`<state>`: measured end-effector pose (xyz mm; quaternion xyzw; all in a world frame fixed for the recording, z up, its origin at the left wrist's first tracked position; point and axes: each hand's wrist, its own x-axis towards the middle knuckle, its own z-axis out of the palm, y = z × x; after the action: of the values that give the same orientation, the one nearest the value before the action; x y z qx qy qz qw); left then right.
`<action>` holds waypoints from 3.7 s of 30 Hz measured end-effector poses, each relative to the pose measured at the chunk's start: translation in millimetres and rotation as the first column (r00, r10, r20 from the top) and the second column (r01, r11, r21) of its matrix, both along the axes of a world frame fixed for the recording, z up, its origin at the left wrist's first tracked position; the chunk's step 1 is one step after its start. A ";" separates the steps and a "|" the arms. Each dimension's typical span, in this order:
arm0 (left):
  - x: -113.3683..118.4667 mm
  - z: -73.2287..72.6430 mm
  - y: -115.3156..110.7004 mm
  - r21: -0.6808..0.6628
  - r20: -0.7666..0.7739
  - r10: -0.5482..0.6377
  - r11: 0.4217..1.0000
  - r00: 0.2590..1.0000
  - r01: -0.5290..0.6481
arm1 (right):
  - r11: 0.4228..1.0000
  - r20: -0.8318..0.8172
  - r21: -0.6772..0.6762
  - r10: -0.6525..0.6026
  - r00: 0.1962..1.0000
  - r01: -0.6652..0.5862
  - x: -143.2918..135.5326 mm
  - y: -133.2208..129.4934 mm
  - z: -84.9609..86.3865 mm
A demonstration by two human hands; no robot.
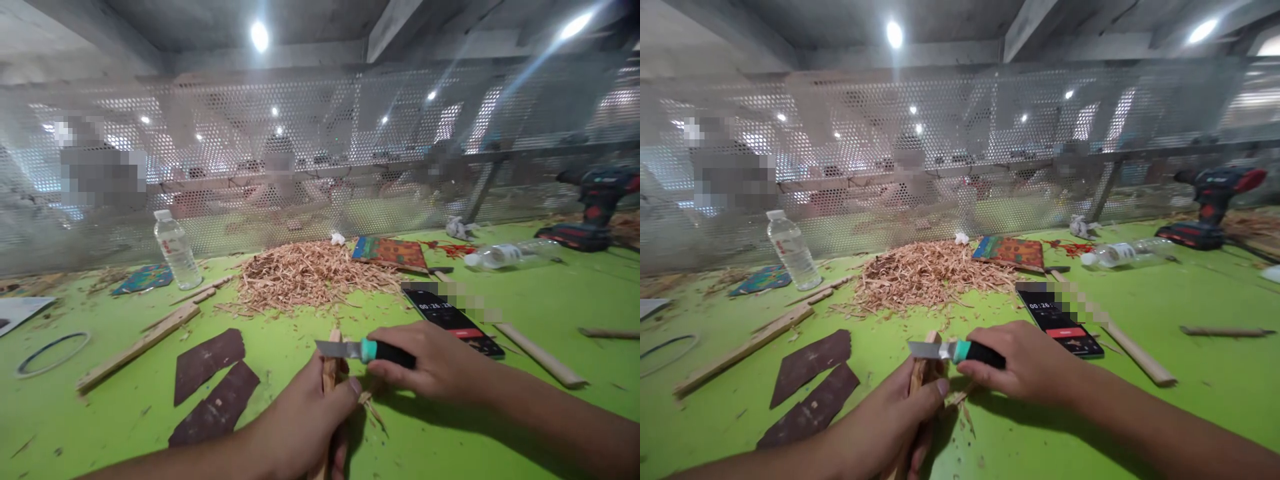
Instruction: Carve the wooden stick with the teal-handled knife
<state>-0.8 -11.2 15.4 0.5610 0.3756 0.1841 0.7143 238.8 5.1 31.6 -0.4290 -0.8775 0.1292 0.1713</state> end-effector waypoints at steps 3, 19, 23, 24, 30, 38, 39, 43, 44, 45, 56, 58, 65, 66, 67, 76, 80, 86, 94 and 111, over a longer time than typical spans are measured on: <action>-1.4 0.1 0.3 -0.001 -0.022 -0.005 1.000 1.000 0.005 | 0.990 0.010 -0.009 -0.142 0.990 0.142 11.8 13.9 0.0; 2.7 4.7 2.2 -0.025 -0.003 -0.032 0.999 0.999 0.032 | 0.988 -0.101 -0.142 0.042 0.994 -0.056 -6.8 -6.6 0.2; 5.4 3.6 -0.5 0.016 -0.019 0.055 0.998 0.998 -0.054 | 0.997 -0.074 -0.073 0.016 0.997 -0.021 -7.0 -6.1 -1.2; 5.7 2.6 -0.8 0.028 -0.023 0.074 0.997 0.997 -0.074 | 0.999 -0.061 -0.050 0.009 0.998 -0.013 -8.3 -7.0 -1.7; 6.1 -3.1 -0.7 -0.013 -0.007 0.110 0.994 0.994 -0.110 | 0.993 0.002 -0.006 -0.114 0.993 0.114 -9.0 1.7 -3.2; 6.6 -5.2 -8.2 -0.114 -0.005 0.070 0.991 0.998 -0.070 | 0.905 -0.149 0.076 -0.404 0.902 0.418 6.4 20.1 16.0; 5.8 -3.4 -7.5 -0.106 0.002 0.053 0.993 0.999 -0.053 | 0.918 -0.166 0.076 -0.374 0.912 0.390 3.9 17.9 16.1; 0.0 2.6 -5.5 -0.122 0.057 0.021 0.992 0.998 -0.014 | 0.936 -0.144 0.026 -0.345 0.927 0.352 1.9 13.6 8.7; -1.7 3.1 -5.0 -0.138 0.079 0.008 0.990 0.997 0.003 | 0.936 -0.136 0.010 -0.347 0.928 0.352 3.7 14.0 6.5; -3.4 3.3 -4.3 -0.155 0.102 -0.008 0.988 0.995 0.024 | 0.935 -0.132 -0.002 -0.351 0.927 0.353 5.9 14.6 5.0; -16.4 9.6 8.6 -0.079 0.101 -0.225 0.969 0.969 0.233 | 0.969 -0.119 -0.100 -0.239 0.964 0.228 10.6 15.4 4.9; -16.6 11.9 8.5 -0.046 0.069 -0.211 0.976 0.975 0.214 | 0.971 -0.115 -0.119 -0.222 0.968 0.208 10.4 15.5 3.6; -13.2 16.1 5.4 0.004 0.147 -0.161 0.987 0.976 0.162 | 0.976 -0.117 -0.125 -0.194 0.974 0.179 9.6 17.6 2.2; -12.7 14.8 4.6 -0.004 0.190 -0.152 0.988 0.970 0.155 | 0.976 -0.118 -0.130 -0.192 0.974 0.176 9.9 17.9 2.2; -12.4 12.9 3.8 0.000 0.218 -0.135 0.990 0.966 0.139 | 0.975 -0.117 -0.136 -0.191 0.975 0.175 10.2 18.2 2.2; -8.5 10.1 6.4 -0.303 0.312 -0.046 0.942 0.949 0.145 | 0.971 -0.148 -0.144 -0.212 0.966 0.191 11.4 17.6 6.2; -11.2 23.3 10.3 -0.231 0.322 0.010 0.970 0.947 0.069 | 0.963 -0.195 -0.112 -0.263 0.945 0.245 13.4 20.5 4.4; -12.6 24.9 14.9 -0.128 0.347 0.045 0.992 0.937 -0.001 | 0.952 -0.208 -0.089 -0.307 0.929 0.294 16.5 24.4 1.2; -37.8 39.0 59.1 0.785 -0.280 0.342 0.619 0.897 0.009 | 0.952 -0.210 -0.113 -0.302 0.930 0.283 16.0 24.1 2.1; -91.4 12.5 125.9 0.831 -0.549 0.572 0.297 0.610 0.469 | 0.951 -0.174 -0.190 -0.277 0.945 0.243 11.8 21.2 4.2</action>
<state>-92.2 114.7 27.8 0.8678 0.4800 0.1267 -0.0223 250.6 26.3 35.8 -0.5389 -0.7777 0.2200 0.2374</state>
